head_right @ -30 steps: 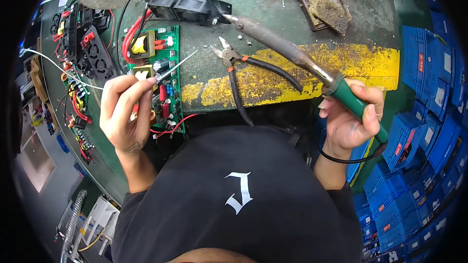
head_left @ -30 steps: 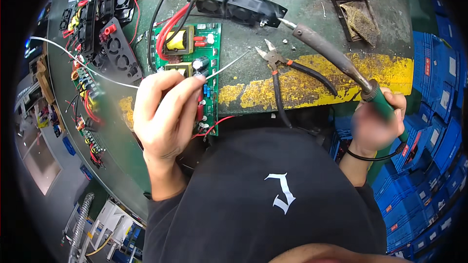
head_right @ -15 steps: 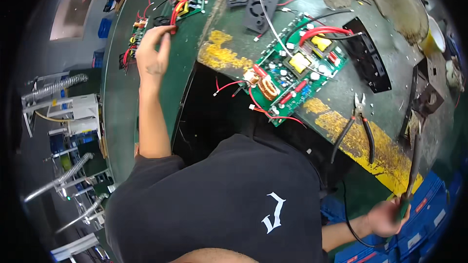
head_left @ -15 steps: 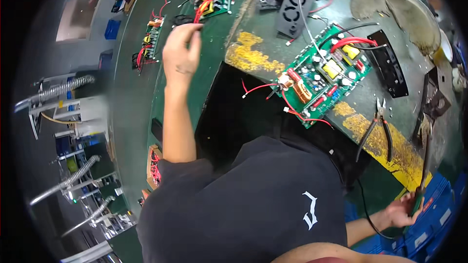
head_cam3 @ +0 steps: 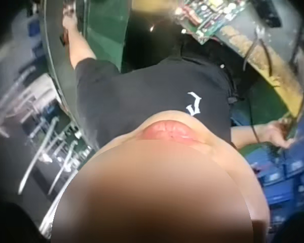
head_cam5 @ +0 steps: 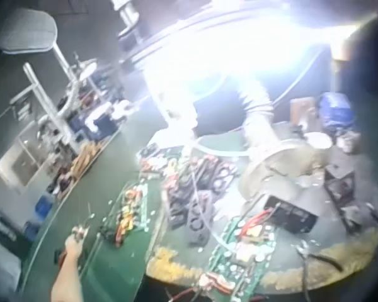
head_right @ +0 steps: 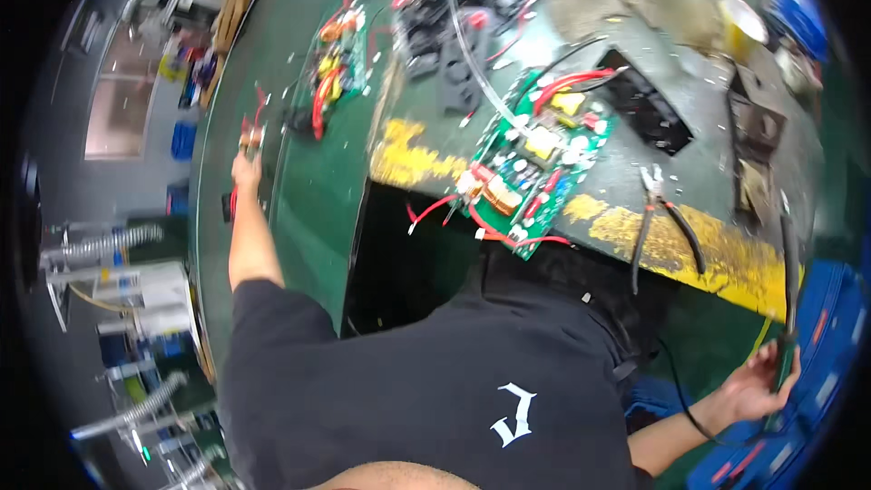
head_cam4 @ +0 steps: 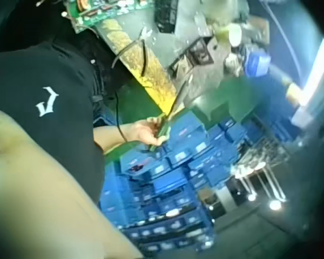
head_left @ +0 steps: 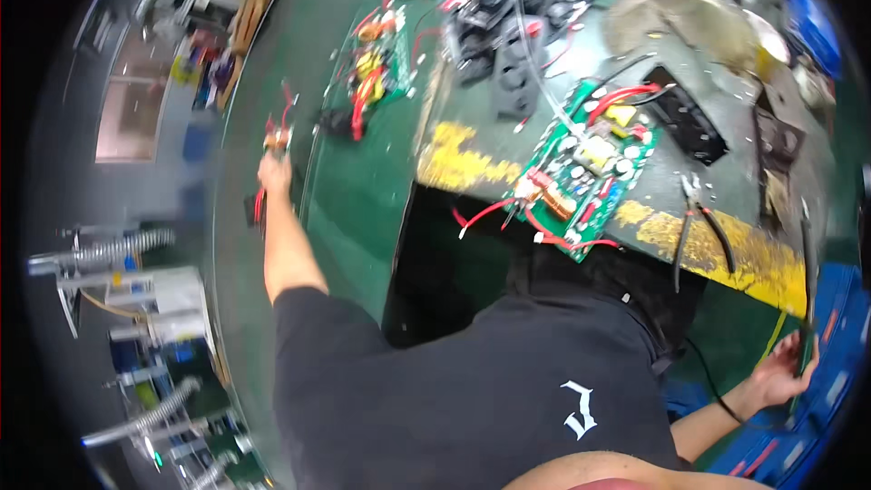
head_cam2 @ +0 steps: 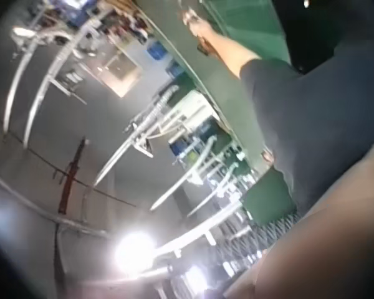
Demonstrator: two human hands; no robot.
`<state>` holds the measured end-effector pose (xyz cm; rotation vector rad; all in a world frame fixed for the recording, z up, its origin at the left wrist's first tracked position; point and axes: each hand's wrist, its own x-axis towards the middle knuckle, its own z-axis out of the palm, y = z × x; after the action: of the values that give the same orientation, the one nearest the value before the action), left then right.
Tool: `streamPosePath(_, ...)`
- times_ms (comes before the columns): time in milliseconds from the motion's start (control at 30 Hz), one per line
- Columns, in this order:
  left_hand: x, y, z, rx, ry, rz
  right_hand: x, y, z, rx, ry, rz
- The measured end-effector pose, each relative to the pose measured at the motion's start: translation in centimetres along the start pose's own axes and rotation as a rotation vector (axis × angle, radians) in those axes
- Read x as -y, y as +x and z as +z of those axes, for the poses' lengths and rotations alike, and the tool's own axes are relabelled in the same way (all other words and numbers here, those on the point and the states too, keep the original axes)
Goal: Soldering components and wires onto circuit boards and assembling them with cooling fans at a factory workbench.
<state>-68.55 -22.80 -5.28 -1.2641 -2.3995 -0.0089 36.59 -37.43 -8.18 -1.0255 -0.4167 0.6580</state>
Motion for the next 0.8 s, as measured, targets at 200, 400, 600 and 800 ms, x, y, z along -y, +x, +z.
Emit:
streamPosePath(200,-0.4,-1.2,0.4,0.138,0.225,-0.136,-0.6,-3.4,2.6,-0.081,-0.074,-0.087)
streamPosePath(400,-0.1,-1.4,0.0,0.090,0.016,-0.223,-1.8,-4.8,3.0,-0.099,-0.087,-0.090)
streamPosePath(600,3.6,-2.0,0.1,0.134,-0.118,-0.243,-2.6,-3.5,3.4,-0.040,-0.093,-0.077)
streamPosePath(800,6.0,-3.0,-0.5,0.117,-0.242,-0.161,-3.1,-2.7,3.4,0.039,-0.065,-0.042)
